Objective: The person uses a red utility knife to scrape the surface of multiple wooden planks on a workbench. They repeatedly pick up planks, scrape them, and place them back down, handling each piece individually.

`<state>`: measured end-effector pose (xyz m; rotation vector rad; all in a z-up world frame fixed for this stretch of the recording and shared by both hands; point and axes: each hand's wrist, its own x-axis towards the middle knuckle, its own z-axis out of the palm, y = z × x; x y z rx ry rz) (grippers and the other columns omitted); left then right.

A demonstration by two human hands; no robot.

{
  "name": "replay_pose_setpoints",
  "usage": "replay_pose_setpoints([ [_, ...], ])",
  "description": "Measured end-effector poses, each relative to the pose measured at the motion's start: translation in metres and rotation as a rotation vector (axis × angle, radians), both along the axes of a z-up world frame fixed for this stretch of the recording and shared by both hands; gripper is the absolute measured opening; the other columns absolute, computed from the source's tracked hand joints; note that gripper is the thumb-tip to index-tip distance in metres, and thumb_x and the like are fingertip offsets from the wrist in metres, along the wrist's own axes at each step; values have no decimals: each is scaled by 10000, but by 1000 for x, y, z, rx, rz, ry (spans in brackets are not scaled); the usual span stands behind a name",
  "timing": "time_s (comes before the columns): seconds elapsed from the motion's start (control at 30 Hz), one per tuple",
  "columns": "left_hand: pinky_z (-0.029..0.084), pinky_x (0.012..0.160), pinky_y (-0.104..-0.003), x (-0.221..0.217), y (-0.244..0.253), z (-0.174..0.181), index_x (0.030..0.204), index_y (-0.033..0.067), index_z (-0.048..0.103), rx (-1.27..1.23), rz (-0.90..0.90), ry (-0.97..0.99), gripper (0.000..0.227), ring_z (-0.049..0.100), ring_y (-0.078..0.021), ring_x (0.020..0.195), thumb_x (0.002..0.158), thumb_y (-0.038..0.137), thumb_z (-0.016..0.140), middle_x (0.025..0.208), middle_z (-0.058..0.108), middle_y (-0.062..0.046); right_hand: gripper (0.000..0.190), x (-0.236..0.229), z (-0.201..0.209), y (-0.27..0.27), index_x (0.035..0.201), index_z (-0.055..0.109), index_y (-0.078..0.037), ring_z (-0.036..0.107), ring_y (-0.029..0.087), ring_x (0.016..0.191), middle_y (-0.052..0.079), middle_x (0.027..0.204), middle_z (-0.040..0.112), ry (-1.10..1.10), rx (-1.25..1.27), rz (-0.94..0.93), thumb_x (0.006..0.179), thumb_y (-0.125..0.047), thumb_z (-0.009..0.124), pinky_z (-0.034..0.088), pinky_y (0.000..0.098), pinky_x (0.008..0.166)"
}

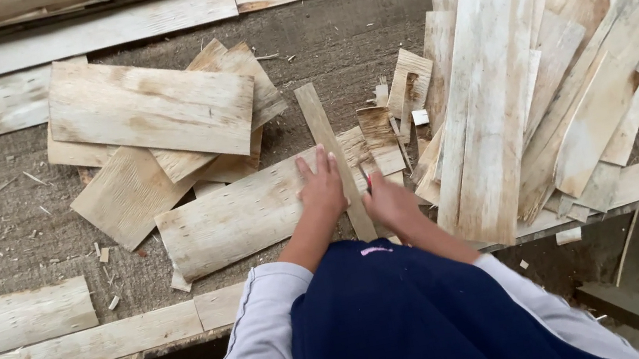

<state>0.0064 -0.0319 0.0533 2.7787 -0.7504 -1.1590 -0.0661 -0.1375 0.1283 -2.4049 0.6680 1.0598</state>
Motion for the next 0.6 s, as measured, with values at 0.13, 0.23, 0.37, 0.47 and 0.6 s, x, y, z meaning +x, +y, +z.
replay_pose_setpoints([
  [0.13, 542, 823, -761, 1, 1, 3, 1621, 69, 220, 1, 17, -6, 1096, 62, -587, 1472, 779, 339, 868, 1715, 9, -122, 396, 44, -48, -15, 1226, 425, -93, 675, 464, 1123, 265, 1111, 704, -97, -13, 15, 1024, -426, 356, 507, 577, 967],
  [0.23, 532, 818, -778, 0, 0, -6, 1620, 83, 233, -13, 36, -6, 1112, 51, -589, 1472, 758, 338, 887, 1718, 2, -112, 388, 64, -65, -14, 1228, 424, -93, 683, 473, 1105, 268, 1104, 704, -138, -29, 41, 1010, -408, 365, 509, 580, 957],
  [0.37, 525, 827, -777, 2, 1, -4, 1621, 77, 232, -18, 19, -9, 1106, 33, -593, 1475, 768, 363, 876, 1719, 3, -109, 388, 75, -56, -6, 1224, 404, -89, 678, 477, 1107, 275, 1089, 700, -134, -15, 70, 1003, -407, 386, 510, 595, 956],
  [0.47, 526, 819, -774, 1, 0, -14, 1624, 81, 220, -11, 14, 2, 1107, 29, -593, 1477, 771, 347, 874, 1721, -12, -112, 393, 71, -50, -6, 1227, 416, -71, 669, 485, 1125, 293, 1119, 692, -118, 9, 72, 996, -387, 392, 504, 606, 964],
  [0.6, 511, 838, -787, 0, -1, -31, 1629, 89, 196, -18, 23, 32, 1135, 3, -596, 1485, 761, 368, 872, 1722, -49, -106, 403, 68, -52, -8, 1218, 436, -65, 676, 481, 1112, 285, 1120, 694, -89, 19, 95, 965, -378, 411, 505, 624, 938],
])
